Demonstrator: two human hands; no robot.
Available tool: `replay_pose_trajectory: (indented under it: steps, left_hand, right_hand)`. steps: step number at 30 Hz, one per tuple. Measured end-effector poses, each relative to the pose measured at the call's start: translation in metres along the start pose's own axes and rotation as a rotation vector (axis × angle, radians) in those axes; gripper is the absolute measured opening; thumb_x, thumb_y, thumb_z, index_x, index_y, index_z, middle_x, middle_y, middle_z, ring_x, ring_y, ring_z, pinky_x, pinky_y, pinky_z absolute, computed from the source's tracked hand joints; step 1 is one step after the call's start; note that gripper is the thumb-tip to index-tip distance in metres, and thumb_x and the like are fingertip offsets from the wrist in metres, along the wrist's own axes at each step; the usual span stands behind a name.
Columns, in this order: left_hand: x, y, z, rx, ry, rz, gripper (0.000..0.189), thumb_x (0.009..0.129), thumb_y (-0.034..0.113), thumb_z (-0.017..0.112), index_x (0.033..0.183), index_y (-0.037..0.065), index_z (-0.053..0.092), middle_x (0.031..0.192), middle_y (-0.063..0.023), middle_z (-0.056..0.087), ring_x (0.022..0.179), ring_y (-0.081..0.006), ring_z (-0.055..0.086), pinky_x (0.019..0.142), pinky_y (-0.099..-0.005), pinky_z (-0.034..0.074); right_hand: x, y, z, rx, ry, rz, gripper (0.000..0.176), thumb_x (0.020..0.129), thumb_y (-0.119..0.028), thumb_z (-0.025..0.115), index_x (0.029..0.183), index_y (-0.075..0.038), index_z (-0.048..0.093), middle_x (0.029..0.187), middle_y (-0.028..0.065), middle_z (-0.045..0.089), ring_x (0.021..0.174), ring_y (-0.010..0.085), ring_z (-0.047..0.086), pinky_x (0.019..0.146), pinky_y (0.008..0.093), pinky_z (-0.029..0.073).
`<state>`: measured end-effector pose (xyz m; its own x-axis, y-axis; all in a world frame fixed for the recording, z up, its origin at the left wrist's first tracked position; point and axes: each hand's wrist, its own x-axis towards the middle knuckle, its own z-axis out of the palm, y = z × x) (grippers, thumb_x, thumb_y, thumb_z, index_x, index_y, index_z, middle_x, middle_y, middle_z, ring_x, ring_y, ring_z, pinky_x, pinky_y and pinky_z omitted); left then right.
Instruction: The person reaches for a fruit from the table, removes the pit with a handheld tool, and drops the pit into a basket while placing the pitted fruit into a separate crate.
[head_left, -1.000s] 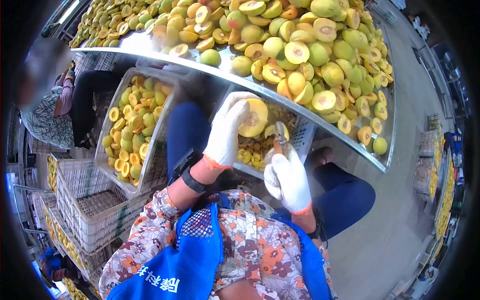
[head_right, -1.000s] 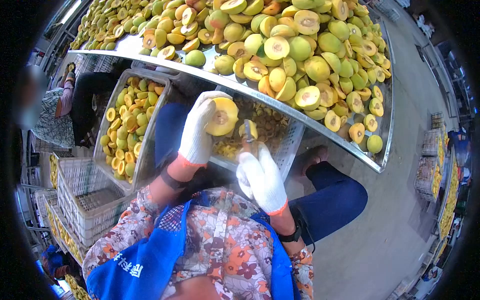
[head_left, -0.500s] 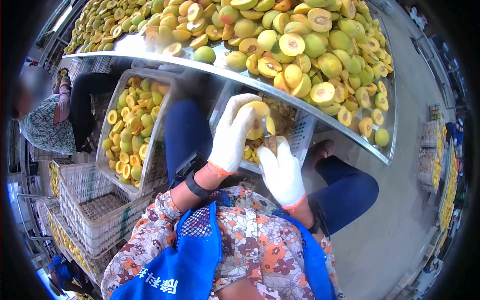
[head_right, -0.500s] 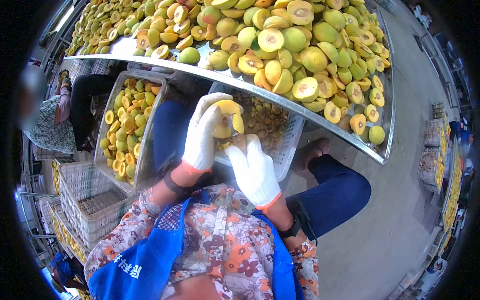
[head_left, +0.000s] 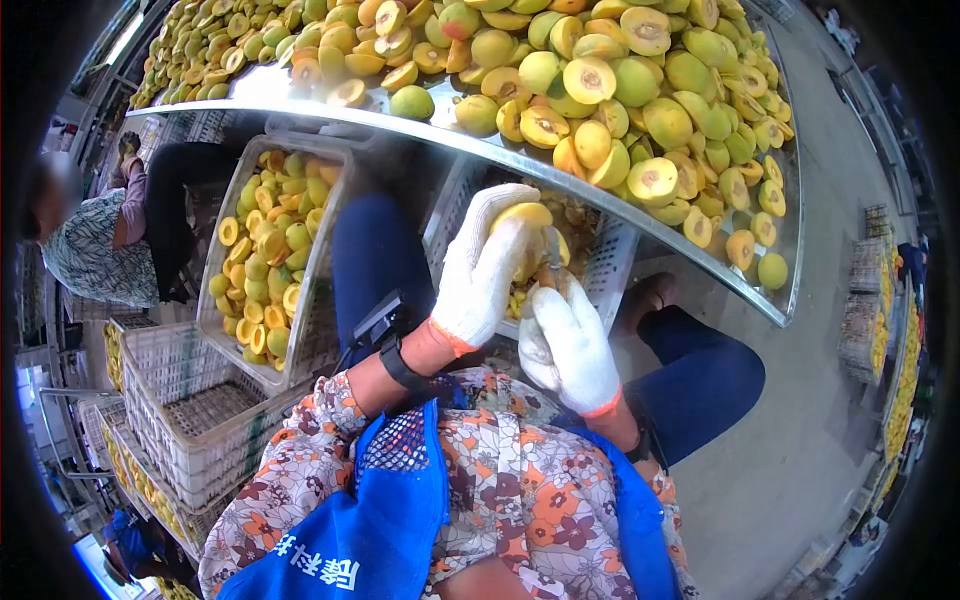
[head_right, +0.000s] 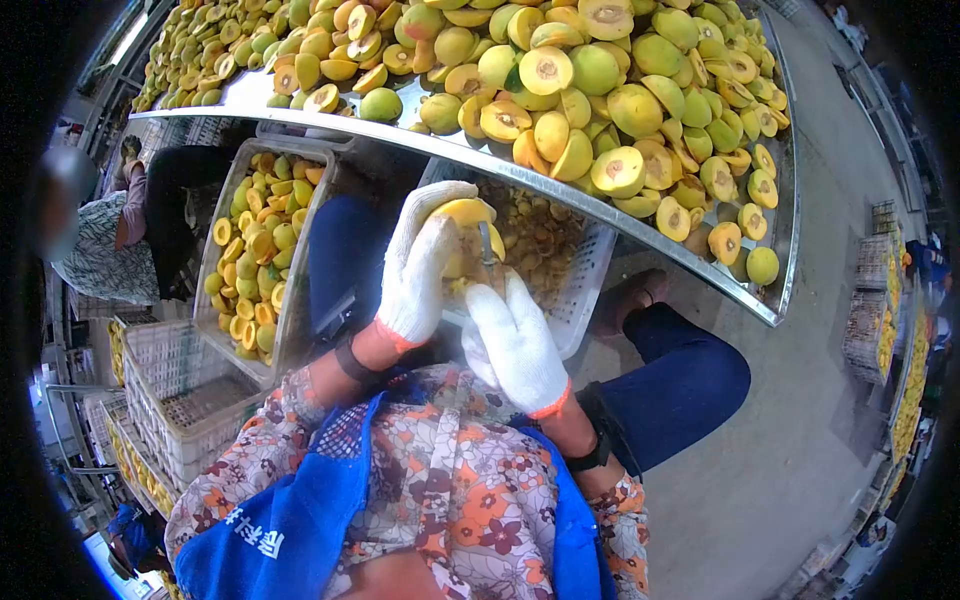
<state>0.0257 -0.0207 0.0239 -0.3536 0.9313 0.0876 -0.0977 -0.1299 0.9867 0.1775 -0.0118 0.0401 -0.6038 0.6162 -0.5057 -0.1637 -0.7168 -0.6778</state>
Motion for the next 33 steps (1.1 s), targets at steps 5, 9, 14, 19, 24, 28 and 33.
replay_pose_trajectory:
  steps: [5,9,14,19,24,28,33]
  left_hand:
    - [0.008,-0.003,0.005,-0.223,-0.054,-0.081,0.04,0.107,0.034,0.044,0.131,0.004,0.054,0.117,-0.0124,0.066,0.107,-0.0177,0.063,0.095,-0.0314,0.05]
    - [0.005,0.003,0.011,-0.197,0.01,-0.058,0.039,0.106,0.031,0.045,0.132,0.004,0.054,0.117,-0.0118,0.065,0.11,-0.0175,0.061,0.098,-0.0314,0.048]
    - [-0.002,-0.005,0.016,-0.135,0.064,-0.033,0.038,0.106,0.029,0.046,0.133,0.003,0.054,0.121,-0.0118,0.064,0.114,-0.0171,0.059,0.1,-0.0315,0.046]
    - [-0.012,-0.001,0.019,-0.047,0.093,0.053,0.041,0.107,0.03,0.045,0.137,0.003,0.048,0.131,-0.0145,0.058,0.118,-0.0197,0.057,0.104,-0.0345,0.045]
    - [-0.014,-0.007,0.021,-0.019,0.086,0.13,0.043,0.106,0.031,0.045,0.139,0.003,0.045,0.133,-0.0154,0.055,0.12,-0.0213,0.056,0.106,-0.0363,0.044]
    - [-0.015,-0.011,0.013,0.183,0.018,0.218,0.044,0.106,0.03,0.045,0.139,0.003,0.044,0.134,-0.0154,0.055,0.12,-0.0214,0.055,0.107,-0.0363,0.043]
    - [-0.009,0.004,0.01,0.123,-0.047,0.126,0.042,0.105,0.029,0.045,0.137,0.002,0.048,0.128,-0.0142,0.058,0.118,-0.0202,0.056,0.105,-0.0348,0.043]
  right_hand:
    - [0.003,0.016,-0.015,-0.4,0.059,-0.267,0.02,0.102,-0.018,0.056,0.12,-0.011,0.054,0.082,0.0087,0.056,0.053,0.0185,0.049,0.045,0.0301,0.038]
    - [0.004,0.022,-0.02,-0.874,0.221,-0.389,0.034,0.092,-0.013,0.065,0.126,-0.007,0.062,0.118,0.0333,0.06,0.076,0.0431,0.063,0.064,0.0462,0.052]
    - [0.01,0.031,-0.027,-1.377,0.245,-0.944,0.039,0.087,-0.009,0.067,0.125,-0.006,0.062,0.124,0.0361,0.054,0.078,0.0423,0.064,0.063,0.0444,0.052]
    - [0.009,0.027,-0.022,-1.58,0.201,-1.089,0.036,0.086,-0.007,0.065,0.122,-0.004,0.063,0.123,0.0361,0.055,0.076,0.0415,0.065,0.063,0.0414,0.053]
    - [-0.001,0.016,0.0,-1.606,0.421,-1.156,0.035,0.087,-0.008,0.064,0.121,-0.003,0.062,0.123,0.0371,0.055,0.08,0.0385,0.065,0.069,0.0393,0.053]
    - [0.003,0.03,-0.021,-1.72,0.279,-1.12,0.036,0.088,-0.008,0.064,0.123,-0.003,0.062,0.125,0.036,0.056,0.085,0.0379,0.066,0.071,0.0385,0.054]
    - [-0.002,0.029,-0.017,-1.649,0.319,-1.164,0.037,0.089,-0.008,0.065,0.125,-0.004,0.061,0.121,0.0319,0.06,0.084,0.0343,0.065,0.072,0.0361,0.053]
